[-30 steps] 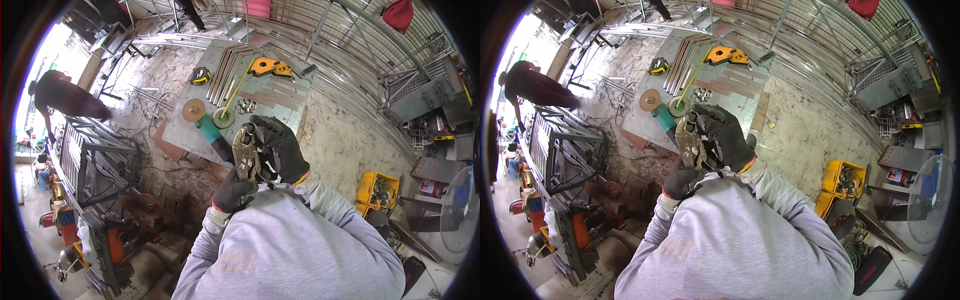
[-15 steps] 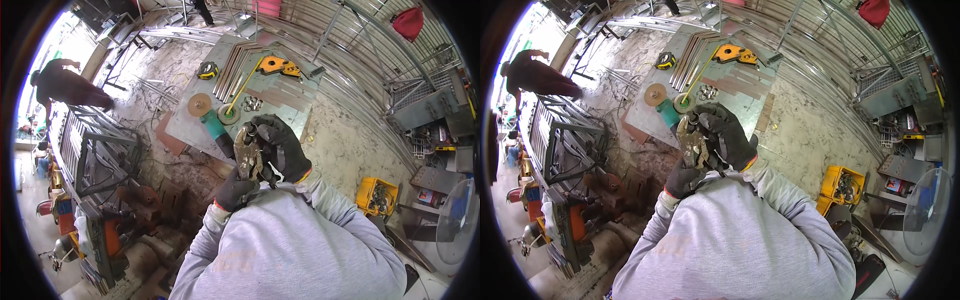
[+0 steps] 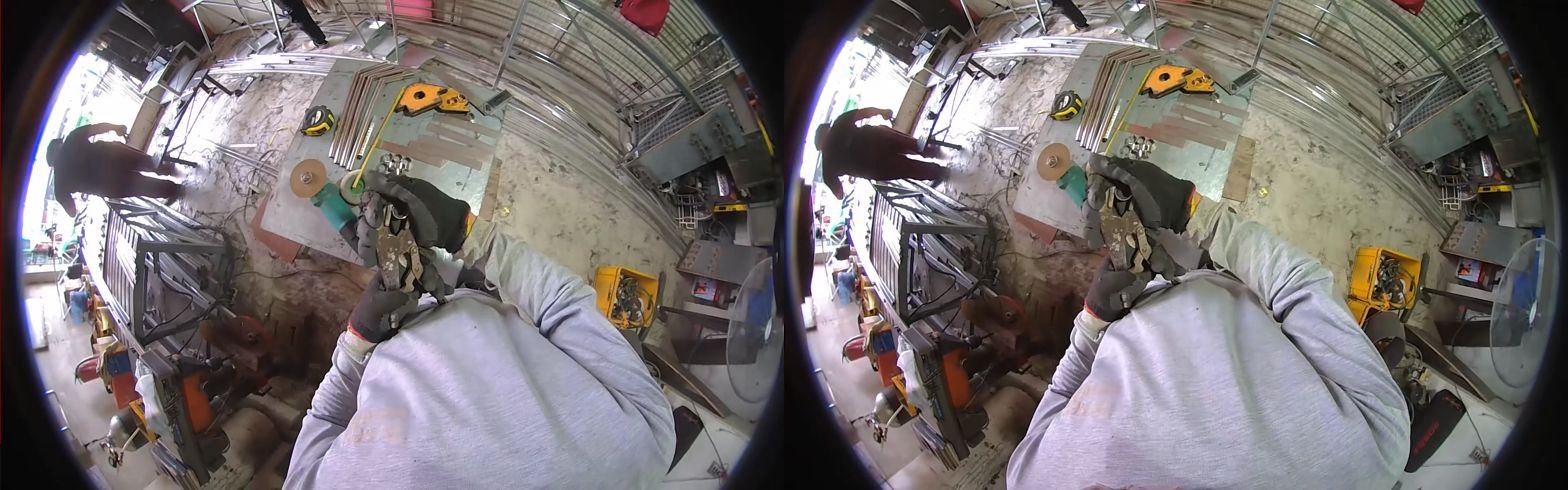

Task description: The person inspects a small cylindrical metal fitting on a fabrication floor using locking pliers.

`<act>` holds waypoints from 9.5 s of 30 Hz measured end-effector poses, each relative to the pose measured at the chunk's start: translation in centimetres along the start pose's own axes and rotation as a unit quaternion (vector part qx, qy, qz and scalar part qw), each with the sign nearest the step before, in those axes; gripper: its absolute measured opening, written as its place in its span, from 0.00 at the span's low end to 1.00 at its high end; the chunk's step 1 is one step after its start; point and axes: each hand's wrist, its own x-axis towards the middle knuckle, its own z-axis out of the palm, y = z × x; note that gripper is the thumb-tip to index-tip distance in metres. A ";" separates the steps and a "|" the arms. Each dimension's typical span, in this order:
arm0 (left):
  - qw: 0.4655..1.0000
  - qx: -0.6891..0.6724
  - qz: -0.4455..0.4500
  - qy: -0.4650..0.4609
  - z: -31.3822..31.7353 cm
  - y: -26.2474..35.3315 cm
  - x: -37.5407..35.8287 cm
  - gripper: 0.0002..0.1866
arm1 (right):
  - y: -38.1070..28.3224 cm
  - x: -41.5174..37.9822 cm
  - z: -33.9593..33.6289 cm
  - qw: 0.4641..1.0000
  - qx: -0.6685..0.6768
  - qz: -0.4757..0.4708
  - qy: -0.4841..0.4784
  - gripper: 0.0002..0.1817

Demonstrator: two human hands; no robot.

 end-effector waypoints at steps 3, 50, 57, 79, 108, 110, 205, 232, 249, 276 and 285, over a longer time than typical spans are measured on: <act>0.991 0.113 0.069 -0.031 -0.6 -3.0 -0.8 0.03 | -0.2 0.2 0.1 0.996 0.075 0.039 -0.033 0.17; 0.985 0.153 0.070 0.026 -0.1 -1.5 -0.9 0.08 | 0.7 -5.8 0.5 0.979 0.187 0.000 0.080 0.16; 0.996 0.060 0.051 0.047 0.7 -0.9 -1.0 0.06 | 0.6 -5.9 0.7 0.976 0.193 0.025 0.098 0.15; 0.983 -0.131 -0.112 0.061 1.4 -2.1 -0.2 0.10 | 0.6 -5.4 -2.1 0.990 0.101 -0.044 0.091 0.07; 0.999 -0.035 0.002 -0.008 1.0 -3.8 0.3 0.09 | -0.9 -0.5 -0.3 0.974 0.174 0.143 0.034 0.21; 0.999 -0.010 0.025 -0.029 0.7 -3.5 0.2 0.08 | -1.1 -0.4 -0.4 0.964 0.201 0.172 -0.003 0.20; 0.952 -0.272 -0.135 0.030 2.5 5.7 2.2 0.23 | -6.2 -5.6 0.0 0.903 -0.420 -0.086 0.026 0.19; 0.939 -0.302 -0.164 0.024 2.5 4.8 2.8 0.40 | -2.2 -5.7 -1.4 0.964 -0.242 -0.102 0.049 0.19; 0.909 -0.395 -0.131 0.000 2.1 3.4 2.5 0.39 | -1.3 -5.3 -1.4 0.995 -0.087 -0.046 0.031 0.29; 0.953 -0.176 -0.232 0.085 1.8 2.4 1.5 0.34 | 1.8 -5.0 1.5 0.867 -0.350 -0.321 0.149 0.23; 0.927 -0.355 -0.117 -0.015 1.7 1.7 1.9 0.39 | 1.3 -5.0 1.7 0.877 -0.342 -0.313 0.126 0.33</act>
